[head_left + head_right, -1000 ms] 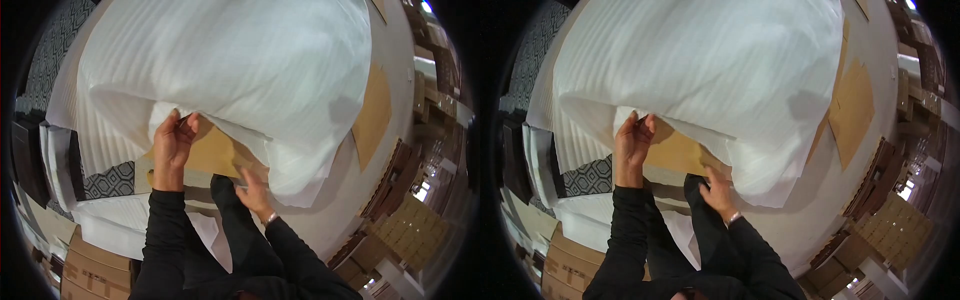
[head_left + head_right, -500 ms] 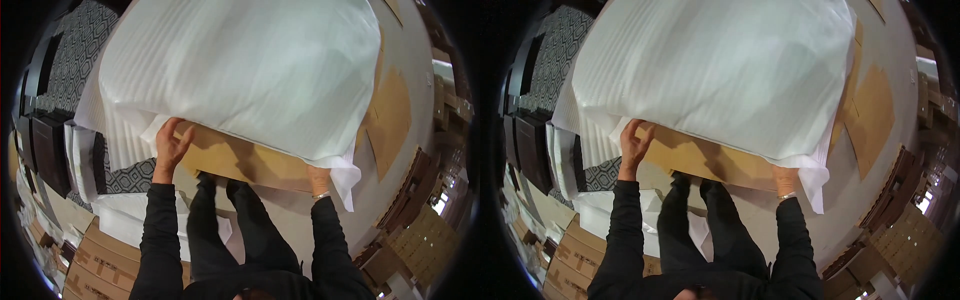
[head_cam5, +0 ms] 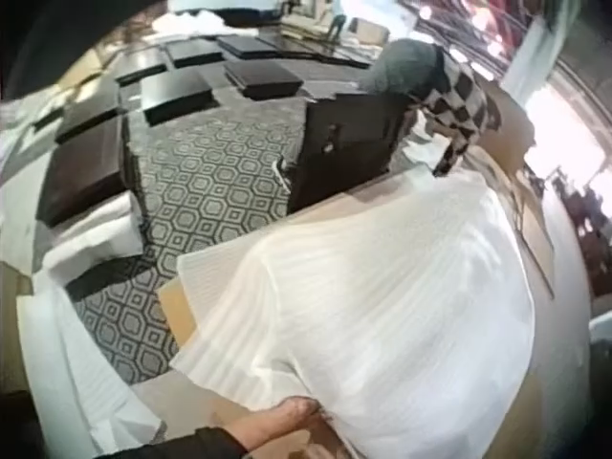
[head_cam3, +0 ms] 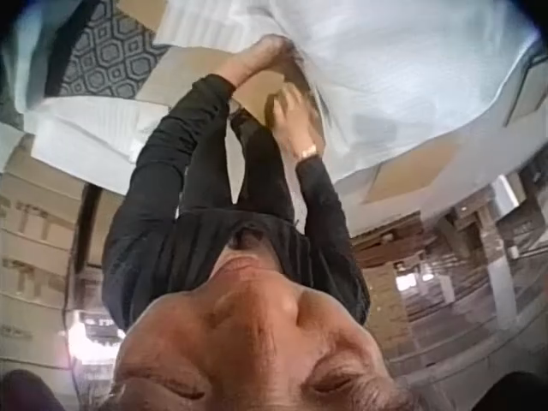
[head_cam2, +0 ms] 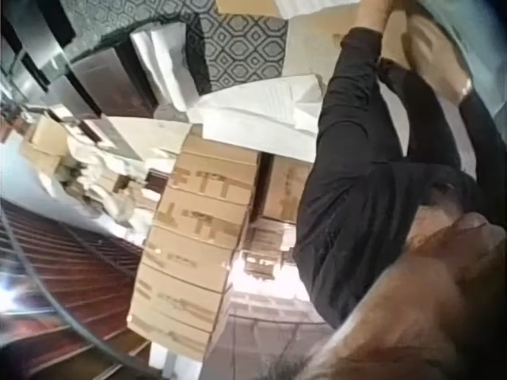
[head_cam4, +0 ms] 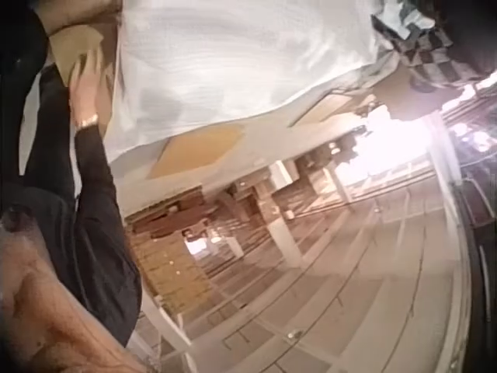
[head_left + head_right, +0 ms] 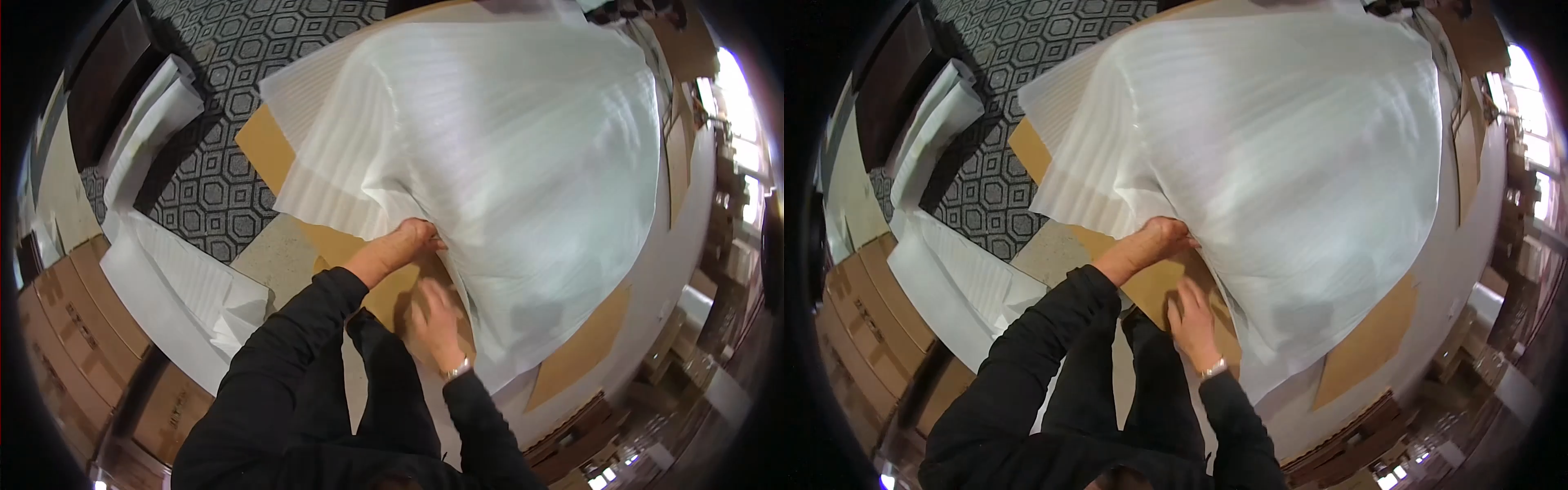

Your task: Wrap a furniture part in protective foam and secure it with tape.

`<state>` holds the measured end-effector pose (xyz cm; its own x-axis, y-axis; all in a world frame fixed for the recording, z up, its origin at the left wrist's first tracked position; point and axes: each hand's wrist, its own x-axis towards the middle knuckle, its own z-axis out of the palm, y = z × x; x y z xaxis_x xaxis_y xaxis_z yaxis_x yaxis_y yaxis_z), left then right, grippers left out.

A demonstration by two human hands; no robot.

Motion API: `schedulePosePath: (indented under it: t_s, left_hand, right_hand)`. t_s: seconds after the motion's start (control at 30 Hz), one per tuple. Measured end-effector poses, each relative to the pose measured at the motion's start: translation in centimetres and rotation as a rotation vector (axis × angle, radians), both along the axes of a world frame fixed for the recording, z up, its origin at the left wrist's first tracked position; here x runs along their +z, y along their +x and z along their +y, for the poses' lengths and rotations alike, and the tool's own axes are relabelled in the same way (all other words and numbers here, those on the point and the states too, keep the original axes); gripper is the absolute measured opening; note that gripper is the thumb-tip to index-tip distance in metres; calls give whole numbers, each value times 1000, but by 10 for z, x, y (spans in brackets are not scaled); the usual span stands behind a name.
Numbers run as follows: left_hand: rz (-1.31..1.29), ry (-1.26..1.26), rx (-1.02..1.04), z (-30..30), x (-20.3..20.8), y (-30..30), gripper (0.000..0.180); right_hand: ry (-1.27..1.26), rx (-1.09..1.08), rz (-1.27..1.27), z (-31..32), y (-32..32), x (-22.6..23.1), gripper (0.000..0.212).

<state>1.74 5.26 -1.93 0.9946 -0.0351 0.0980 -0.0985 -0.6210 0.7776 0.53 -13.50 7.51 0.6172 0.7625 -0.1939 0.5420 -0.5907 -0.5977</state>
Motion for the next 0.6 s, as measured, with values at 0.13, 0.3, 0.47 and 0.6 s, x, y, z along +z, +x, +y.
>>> schedulePosePath:
  t_s: [0.13,0.3,0.47,0.6]
  left_hand:
    - [201,-1079,170,8,35,-15,22]
    - [48,-485,240,64,119,-54,20]
    - [507,29,162,124,53,-5,17]
    - [301,400,101,113,16,10,16]
  right_hand:
    - [-125,-77,55,41,48,-13,42]
    - [-257,-68,140,44,54,-8,43]
    - [-289,-68,86,46,55,-7,41]
    - [-331,-15,26,40,58,-5,45]
